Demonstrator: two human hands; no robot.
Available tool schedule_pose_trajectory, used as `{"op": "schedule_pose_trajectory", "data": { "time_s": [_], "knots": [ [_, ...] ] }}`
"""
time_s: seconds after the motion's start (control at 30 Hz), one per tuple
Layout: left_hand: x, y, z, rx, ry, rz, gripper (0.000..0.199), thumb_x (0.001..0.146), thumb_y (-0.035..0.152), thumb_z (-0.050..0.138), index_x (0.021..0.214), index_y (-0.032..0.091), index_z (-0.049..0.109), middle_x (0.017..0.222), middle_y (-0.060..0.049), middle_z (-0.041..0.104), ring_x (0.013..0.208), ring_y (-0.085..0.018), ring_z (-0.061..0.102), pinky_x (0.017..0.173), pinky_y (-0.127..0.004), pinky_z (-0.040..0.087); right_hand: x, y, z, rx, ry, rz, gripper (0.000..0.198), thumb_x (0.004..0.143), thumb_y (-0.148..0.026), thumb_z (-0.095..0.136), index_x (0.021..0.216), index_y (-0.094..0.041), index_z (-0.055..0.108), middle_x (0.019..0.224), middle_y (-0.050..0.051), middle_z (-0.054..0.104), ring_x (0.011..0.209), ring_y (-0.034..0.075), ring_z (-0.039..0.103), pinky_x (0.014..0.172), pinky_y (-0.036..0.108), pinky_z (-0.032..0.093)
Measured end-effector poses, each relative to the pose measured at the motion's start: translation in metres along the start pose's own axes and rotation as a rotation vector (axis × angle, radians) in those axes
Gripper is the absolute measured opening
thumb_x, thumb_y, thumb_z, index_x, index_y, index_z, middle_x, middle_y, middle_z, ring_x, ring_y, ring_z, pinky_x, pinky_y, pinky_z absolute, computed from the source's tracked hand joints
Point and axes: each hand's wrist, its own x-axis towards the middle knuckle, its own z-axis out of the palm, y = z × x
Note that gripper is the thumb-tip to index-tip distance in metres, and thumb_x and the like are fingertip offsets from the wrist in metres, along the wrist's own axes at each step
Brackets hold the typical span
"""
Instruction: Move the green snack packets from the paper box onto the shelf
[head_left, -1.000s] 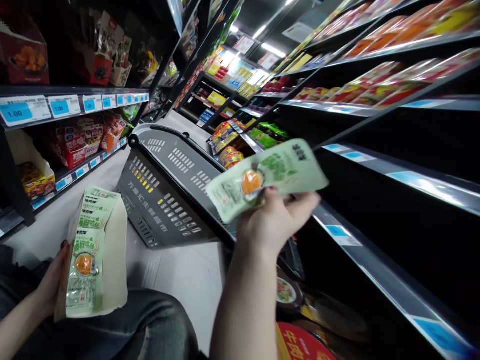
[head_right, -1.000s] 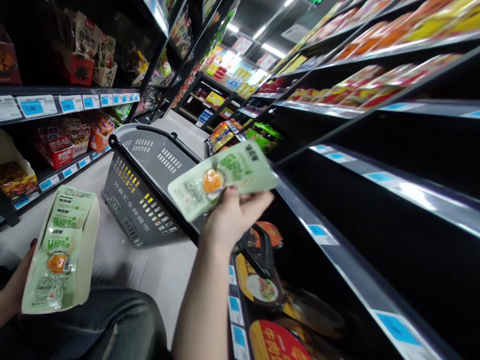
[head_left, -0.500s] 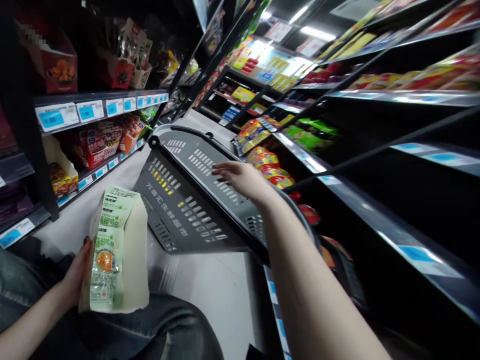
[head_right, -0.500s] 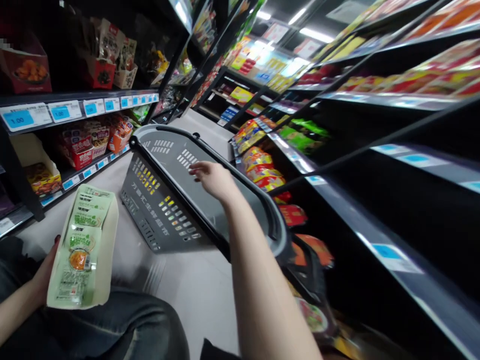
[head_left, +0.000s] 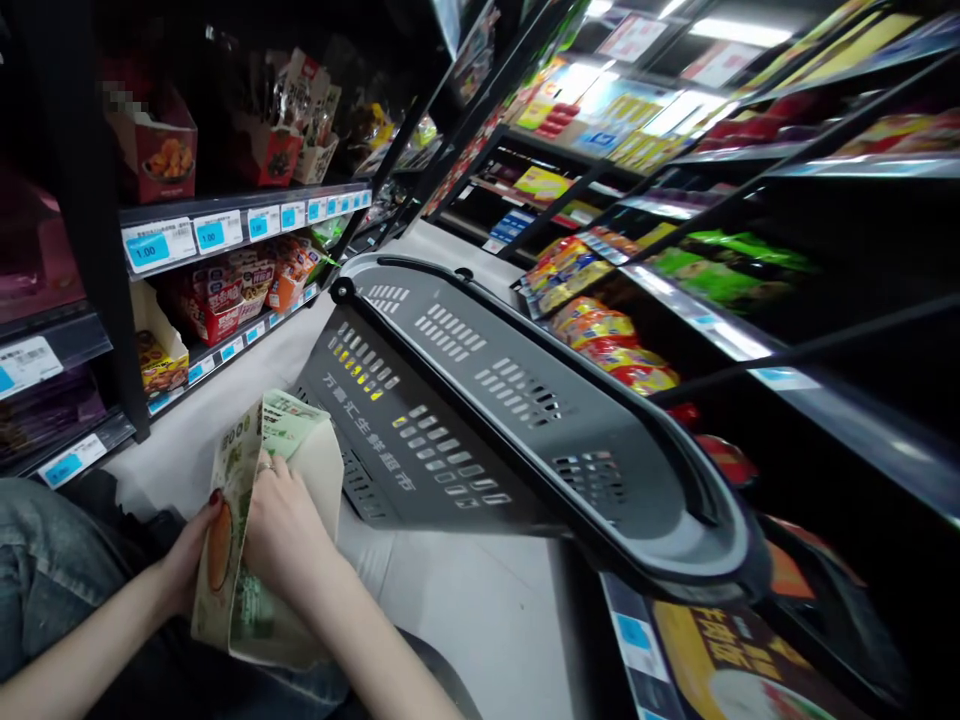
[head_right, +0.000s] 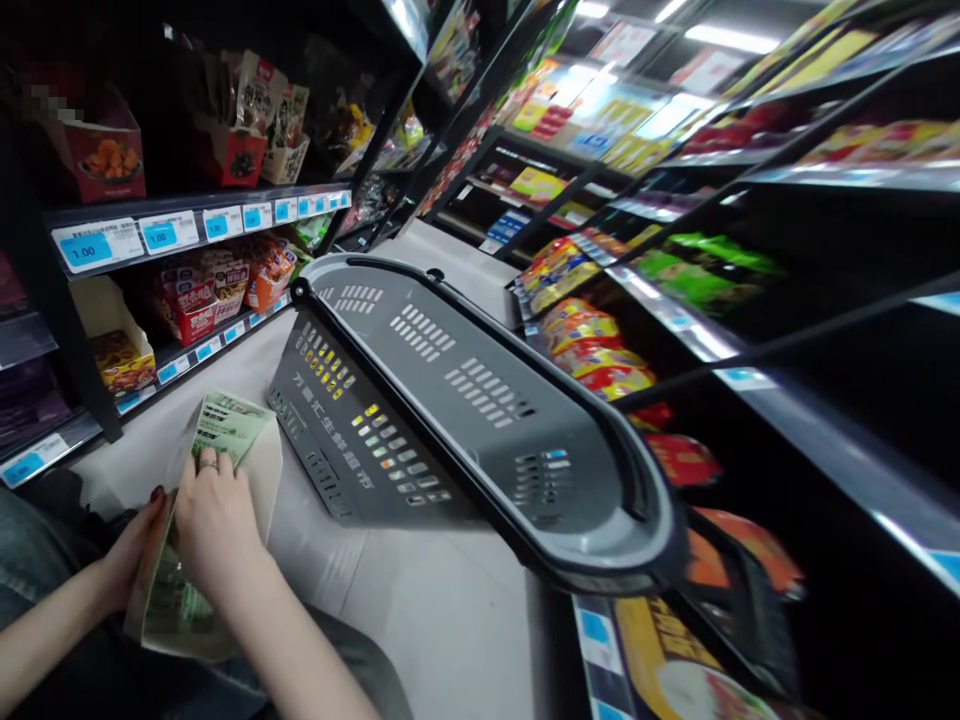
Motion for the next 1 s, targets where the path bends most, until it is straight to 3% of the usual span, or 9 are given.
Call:
{"op": "schedule_pose_trajectory", "data": {
  "time_s": [0.07, 0.23, 0.4, 0.5, 0.53, 0.63, 0.7, 0.77, 1.0],
  "knots": [
    [0.000, -0.001, 0.000, 0.034, -0.019, -0.019, 0.048, 0.083, 0.050, 0.055, 0.094, 0.008, 0.073, 0.091, -0.016, 0.076, 0.111, -0.034, 0.064, 0.107, -0.048, 0.038, -0.001, 0.007, -0.001, 0.017, 0.010, 0.050, 0.041, 0.082, -0.025, 0.051, 0.121, -0.013, 0.054, 0.117, 0.017, 0.051, 0.106, 0.021, 0.049, 0.087, 0.032, 0.041],
    [-0.003, -0.002, 0.001, 0.101, -0.065, 0.032, 0.057, 0.049, 0.054, 0.084, 0.087, 0.013, 0.076, 0.100, -0.013, 0.076, 0.114, -0.036, 0.062, 0.110, -0.045, 0.036, -0.026, 0.033, -0.017, 0.172, 0.019, -0.082, 0.021, 0.084, -0.025, 0.052, 0.101, -0.018, 0.064, 0.114, 0.009, 0.054, 0.108, 0.015, 0.044, 0.097, 0.033, 0.034],
    [-0.003, 0.002, 0.005, 0.038, -0.092, -0.026, 0.062, 0.052, 0.059, 0.080, 0.093, 0.013, 0.076, 0.100, -0.014, 0.076, 0.104, -0.035, 0.067, 0.112, -0.048, 0.032, -0.055, 0.061, -0.027, 0.281, 0.071, -0.013, 0.011, 0.080, -0.016, 0.060, 0.087, -0.021, 0.065, 0.102, 0.002, 0.063, 0.123, 0.020, 0.042, 0.110, 0.057, 0.013],
    [0.001, 0.003, 0.003, -0.006, -0.122, -0.038, 0.059, 0.057, 0.058, 0.078, 0.096, 0.014, 0.076, 0.103, -0.014, 0.075, 0.105, -0.033, 0.067, 0.114, -0.048, 0.030, -0.061, 0.072, -0.028, 0.439, 0.150, -0.084, 0.011, 0.084, -0.021, 0.056, 0.083, -0.021, 0.066, 0.092, 0.001, 0.064, 0.113, 0.012, 0.048, 0.114, 0.052, 0.011],
    [0.002, 0.004, 0.002, -0.022, -0.150, -0.030, 0.060, 0.059, 0.059, 0.077, 0.099, 0.014, 0.075, 0.106, -0.014, 0.074, 0.107, -0.033, 0.066, 0.114, -0.049, 0.029, -0.061, 0.074, -0.028, 0.530, 0.185, -0.126, 0.012, 0.085, -0.026, 0.056, 0.082, -0.019, 0.066, 0.091, 0.001, 0.063, 0.106, 0.009, 0.051, 0.115, 0.045, 0.019],
    [0.005, 0.005, -0.001, -0.071, -0.197, -0.004, 0.062, 0.065, 0.060, 0.073, 0.107, 0.015, 0.072, 0.114, -0.013, 0.072, 0.110, -0.033, 0.065, 0.116, -0.050, 0.025, -0.056, 0.078, -0.024, 0.907, 0.401, -0.083, 0.034, 0.086, -0.046, 0.052, 0.080, -0.013, 0.059, 0.079, 0.001, 0.058, 0.077, 0.003, 0.051, 0.083, 0.019, 0.043],
    [0.005, 0.006, -0.002, -0.110, -0.161, 0.019, 0.053, 0.072, 0.057, 0.067, 0.108, 0.018, 0.072, 0.114, -0.011, 0.072, 0.108, -0.030, 0.066, 0.118, -0.049, 0.021, -0.050, 0.079, -0.017, 1.155, 0.608, 0.057, 0.045, 0.083, -0.058, 0.050, 0.082, -0.013, 0.052, 0.071, 0.000, 0.053, 0.065, 0.002, 0.046, 0.061, 0.013, 0.039],
    [0.003, 0.006, -0.001, -0.134, -0.130, 0.025, 0.048, 0.079, 0.057, 0.060, 0.108, 0.020, 0.072, 0.113, -0.009, 0.073, 0.106, -0.029, 0.067, 0.118, -0.050, 0.020, -0.045, 0.079, -0.011, 1.308, 0.749, 0.165, 0.051, 0.077, -0.064, 0.055, 0.084, -0.014, 0.048, 0.069, -0.001, 0.050, 0.062, 0.001, 0.045, 0.056, 0.011, 0.039],
    [-0.003, 0.005, 0.005, -0.078, -0.137, -0.018, 0.058, 0.084, 0.059, 0.049, 0.110, 0.013, 0.071, 0.113, -0.014, 0.072, 0.108, -0.033, 0.065, 0.115, -0.052, 0.025, -0.036, 0.075, -0.008, 1.465, 0.710, 0.231, 0.057, 0.068, -0.065, 0.063, 0.081, -0.014, 0.041, 0.065, -0.004, 0.045, 0.056, 0.000, 0.041, 0.051, 0.011, 0.037]
  ]
}}
